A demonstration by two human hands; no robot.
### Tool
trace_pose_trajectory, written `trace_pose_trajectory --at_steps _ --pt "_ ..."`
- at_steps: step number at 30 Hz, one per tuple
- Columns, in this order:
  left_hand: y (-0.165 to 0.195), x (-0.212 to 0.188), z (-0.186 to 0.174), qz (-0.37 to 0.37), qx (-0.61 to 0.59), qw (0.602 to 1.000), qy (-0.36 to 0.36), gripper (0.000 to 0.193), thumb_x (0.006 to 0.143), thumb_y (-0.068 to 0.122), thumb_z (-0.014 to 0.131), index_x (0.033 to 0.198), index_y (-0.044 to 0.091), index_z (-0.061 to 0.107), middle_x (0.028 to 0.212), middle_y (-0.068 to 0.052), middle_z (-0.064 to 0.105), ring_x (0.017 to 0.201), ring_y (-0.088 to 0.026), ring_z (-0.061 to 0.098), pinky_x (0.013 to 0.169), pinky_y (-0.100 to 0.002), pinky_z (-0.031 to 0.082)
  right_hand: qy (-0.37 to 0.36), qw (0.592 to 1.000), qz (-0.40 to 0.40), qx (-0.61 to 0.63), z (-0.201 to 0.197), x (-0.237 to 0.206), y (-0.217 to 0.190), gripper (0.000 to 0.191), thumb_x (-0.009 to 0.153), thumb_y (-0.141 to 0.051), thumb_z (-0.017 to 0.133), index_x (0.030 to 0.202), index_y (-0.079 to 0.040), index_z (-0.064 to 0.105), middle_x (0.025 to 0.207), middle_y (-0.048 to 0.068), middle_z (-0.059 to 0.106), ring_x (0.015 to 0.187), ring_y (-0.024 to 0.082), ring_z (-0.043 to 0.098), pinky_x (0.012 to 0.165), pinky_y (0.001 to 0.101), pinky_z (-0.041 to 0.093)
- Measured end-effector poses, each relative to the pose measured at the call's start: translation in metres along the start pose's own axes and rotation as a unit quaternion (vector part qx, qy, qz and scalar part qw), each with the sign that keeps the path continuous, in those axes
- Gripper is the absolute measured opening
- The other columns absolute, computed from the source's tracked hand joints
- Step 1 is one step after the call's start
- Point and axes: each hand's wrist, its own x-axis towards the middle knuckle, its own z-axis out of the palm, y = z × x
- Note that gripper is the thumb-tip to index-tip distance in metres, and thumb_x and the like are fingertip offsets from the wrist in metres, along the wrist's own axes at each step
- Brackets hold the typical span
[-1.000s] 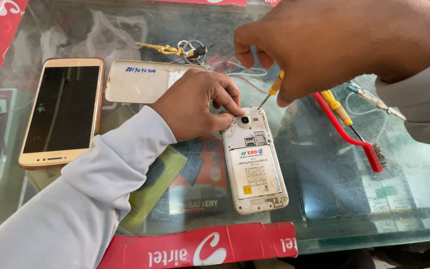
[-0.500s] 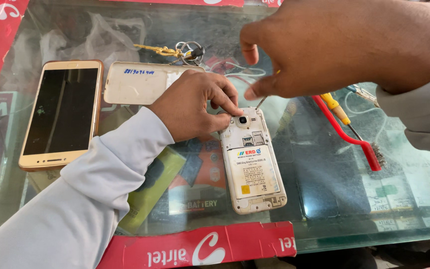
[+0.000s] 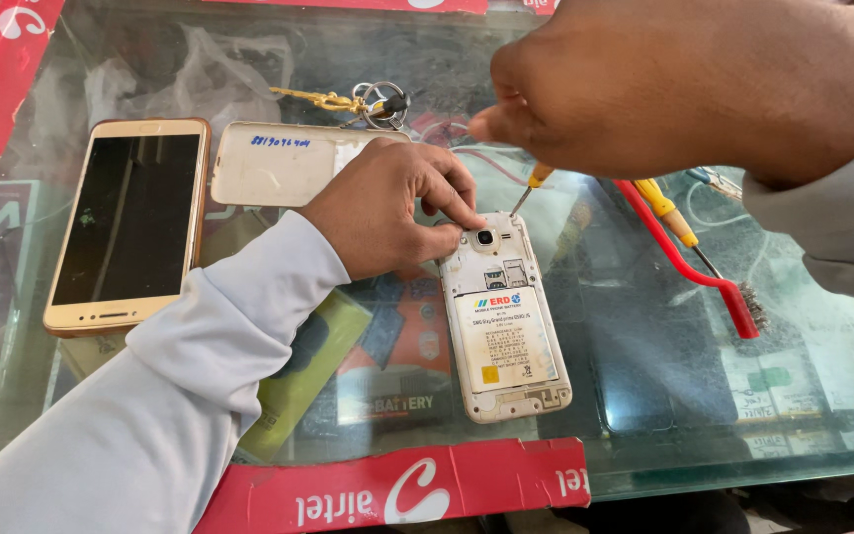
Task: The person removes the back cover of a gold smartphone, exposing the battery and internal components. They then use a yellow screwdriver to unscrew several screws around the camera module and along the phone's frame.
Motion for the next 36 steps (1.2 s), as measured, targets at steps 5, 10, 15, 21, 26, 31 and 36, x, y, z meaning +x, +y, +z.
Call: trace_pose_trajectory --at_steps 5,10,15,21,26,31,36 --pt "0.000 0.000 0.000 -0.025 -0.016 1.000 -0.010 0.025 0.075 0.007 0.073 0.097 0.012 0.083 0.098 -0.004 0.077 0.083 -0.016 0.074 0.075 -0.029 0.058 0.054 0.986 -0.047 0.153 0.004 0.007 0.005 0.074 0.064 -0.028 0.084 0.133 -0.018 0.059 0.085 0.008 0.074 0.077 0.030 0.072 0.062 0.0455 0.056" --pt "0.000 -0.001 0.000 -0.006 0.000 1.000 -0.001 0.024 0.074 0.007 0.075 0.096 0.011 0.084 0.099 -0.004 0.077 0.084 -0.017 0.074 0.076 -0.029 0.057 0.043 0.992 -0.042 0.112 0.006 0.008 0.003 0.067 0.080 -0.055 0.075 0.132 -0.016 0.058 0.084 0.012 0.074 0.075 0.031 0.072 0.066 0.0433 0.055" --pt "-0.001 0.000 0.001 -0.004 -0.007 1.000 -0.001 0.025 0.074 0.006 0.075 0.097 0.011 0.083 0.099 -0.004 0.077 0.084 -0.017 0.073 0.075 -0.029 0.057 0.030 0.992 -0.001 0.124 0.008 0.004 0.002 0.037 0.091 -0.033 0.078 0.119 -0.013 0.066 0.088 0.012 0.075 0.074 0.029 0.072 0.067 0.0420 0.055" --pt "0.001 -0.002 0.000 -0.035 -0.012 0.999 -0.014 0.025 0.074 0.007 0.074 0.096 0.012 0.083 0.097 -0.003 0.076 0.075 -0.016 0.069 0.063 -0.030 0.055 0.071 0.961 -0.019 0.267 0.017 0.004 -0.001 0.063 0.070 -0.033 0.089 0.121 -0.007 0.063 0.091 0.012 0.073 0.074 0.027 0.071 0.058 0.0422 0.056" --pt "0.001 -0.001 0.000 -0.022 -0.002 1.000 -0.008 0.026 0.074 0.007 0.075 0.098 0.013 0.084 0.097 -0.003 0.076 0.076 -0.014 0.069 0.065 -0.029 0.055 -0.038 0.972 0.071 0.220 0.021 0.004 0.002 0.040 0.096 -0.041 0.070 0.122 -0.011 0.064 0.086 0.014 0.074 0.072 0.028 0.072 0.062 0.0417 0.057" --pt "-0.001 -0.001 0.000 -0.019 -0.003 1.000 -0.006 0.025 0.074 0.008 0.076 0.098 0.012 0.084 0.096 -0.003 0.076 0.075 -0.014 0.069 0.065 -0.029 0.054 0.082 0.967 -0.026 0.241 0.028 0.005 0.006 0.066 0.068 -0.032 0.088 0.126 -0.011 0.063 0.092 0.009 0.068 0.073 0.026 0.068 0.055 0.0415 0.055" --pt "-0.002 -0.001 0.000 -0.011 -0.001 1.000 -0.007 0.024 0.074 0.007 0.076 0.097 0.012 0.084 0.096 -0.003 0.076 0.074 -0.014 0.068 0.065 -0.029 0.054 0.091 0.971 -0.019 0.220 0.027 0.006 0.003 0.058 0.083 -0.049 0.079 0.122 -0.008 0.065 0.095 0.012 0.071 0.071 0.028 0.068 0.056 0.0410 0.053"
